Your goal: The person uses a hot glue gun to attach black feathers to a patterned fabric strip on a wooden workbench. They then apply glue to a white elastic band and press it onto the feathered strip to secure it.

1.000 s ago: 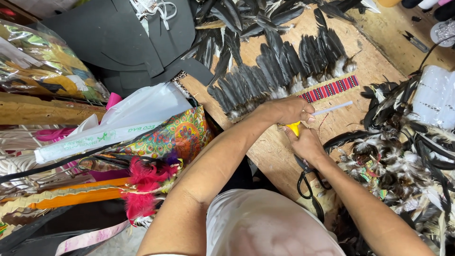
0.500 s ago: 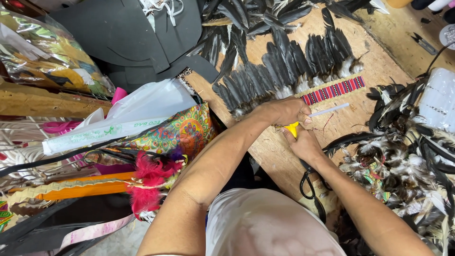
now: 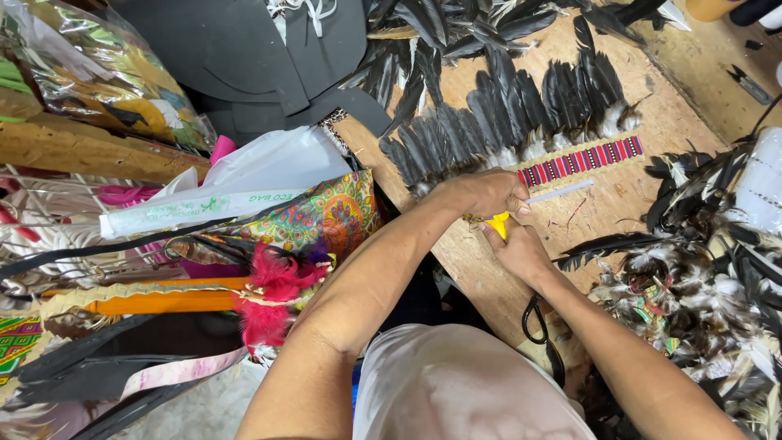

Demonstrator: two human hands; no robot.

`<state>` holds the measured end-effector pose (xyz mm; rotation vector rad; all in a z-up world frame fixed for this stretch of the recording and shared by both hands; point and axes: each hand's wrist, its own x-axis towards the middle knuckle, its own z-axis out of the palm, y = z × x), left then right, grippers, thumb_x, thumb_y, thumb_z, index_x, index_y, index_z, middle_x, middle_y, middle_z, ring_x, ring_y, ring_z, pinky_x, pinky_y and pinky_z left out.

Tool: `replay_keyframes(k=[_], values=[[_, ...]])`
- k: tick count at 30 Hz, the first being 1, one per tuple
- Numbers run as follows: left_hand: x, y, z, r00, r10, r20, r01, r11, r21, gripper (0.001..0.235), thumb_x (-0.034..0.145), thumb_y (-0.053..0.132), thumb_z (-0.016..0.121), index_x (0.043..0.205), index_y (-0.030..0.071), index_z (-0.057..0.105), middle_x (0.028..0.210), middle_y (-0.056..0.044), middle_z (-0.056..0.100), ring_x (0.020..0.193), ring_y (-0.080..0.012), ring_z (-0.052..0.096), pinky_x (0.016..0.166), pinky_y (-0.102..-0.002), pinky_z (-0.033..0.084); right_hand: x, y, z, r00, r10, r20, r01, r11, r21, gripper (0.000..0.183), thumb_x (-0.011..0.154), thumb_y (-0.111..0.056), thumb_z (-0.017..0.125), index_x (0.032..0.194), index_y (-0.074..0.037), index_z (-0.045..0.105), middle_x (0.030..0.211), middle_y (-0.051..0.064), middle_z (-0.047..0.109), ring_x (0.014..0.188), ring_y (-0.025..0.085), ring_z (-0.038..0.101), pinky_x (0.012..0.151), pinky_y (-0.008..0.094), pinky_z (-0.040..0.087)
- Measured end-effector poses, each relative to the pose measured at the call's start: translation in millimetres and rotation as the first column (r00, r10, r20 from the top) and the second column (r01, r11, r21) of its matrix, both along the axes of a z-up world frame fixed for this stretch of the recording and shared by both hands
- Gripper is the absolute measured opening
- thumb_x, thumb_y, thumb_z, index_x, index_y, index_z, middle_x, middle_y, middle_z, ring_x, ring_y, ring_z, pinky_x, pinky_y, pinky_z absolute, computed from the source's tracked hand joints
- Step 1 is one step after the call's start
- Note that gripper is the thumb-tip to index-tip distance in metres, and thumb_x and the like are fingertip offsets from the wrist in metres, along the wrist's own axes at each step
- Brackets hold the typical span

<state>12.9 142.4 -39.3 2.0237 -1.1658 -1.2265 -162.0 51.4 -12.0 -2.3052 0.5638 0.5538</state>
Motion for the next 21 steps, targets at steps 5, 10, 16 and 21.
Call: replay_keyframes(k=[5,10,16,21], values=[[-2,11,-4,1.0,0.009,-0.004,-0.009,1.0,-0.016,0.029,0.103,0.054,0.069,0.114,0.034,0.086,0.117,-0.016,0.084,0.117,-0.0404,0.078,0.102,-0.048,0.063,0,8,0,1.0,0.018,0.007,-0.018,1.0,0.014,0.052,0.108,-0.053,0.067,0.112,-0.002,0.077,0.089,0.027,0.079,0.092,0.045,0.079,0.076,0.049,0.058],[-5,22,2,1.0,0.027,-0.001,-0.027,0.999,0.018,0.03,0.102,0.053,0.07,0.118,0.032,0.086,0.118,-0.017,0.084,0.117,-0.0403,0.078,0.101,-0.049,0.064,1,14,-1,0.999,0.045,0.017,-0.045,0.999,0.001,0.054,0.107,-0.053,0.067,0.11,0.0,0.077,0.09,0.029,0.079,0.093,0.048,0.078,0.076,0.052,0.057],[-3,27,-15,0.998,0.058,-0.009,-0.057,0.998,0.023,0.029,0.104,0.049,0.07,0.121,0.03,0.085,0.117,-0.015,0.085,0.113,-0.0374,0.08,0.097,-0.047,0.064,3,25,4,0.998,0.061,0.011,-0.061,0.998,0.009,0.055,0.107,-0.054,0.067,0.11,0.0,0.077,0.092,0.03,0.079,0.097,0.048,0.078,0.078,0.052,0.058],[-8,41,-5,0.997,0.074,-0.009,-0.073,0.997,0.039,0.027,0.103,0.048,0.072,0.121,0.032,0.086,0.118,-0.014,0.085,0.113,-0.0369,0.08,0.096,-0.046,0.065,5,31,-2,0.996,0.086,-0.011,-0.086,0.996,0.012,0.058,0.106,-0.055,0.067,0.11,0.001,0.077,0.095,0.031,0.08,0.101,0.049,0.078,0.079,0.053,0.058]])
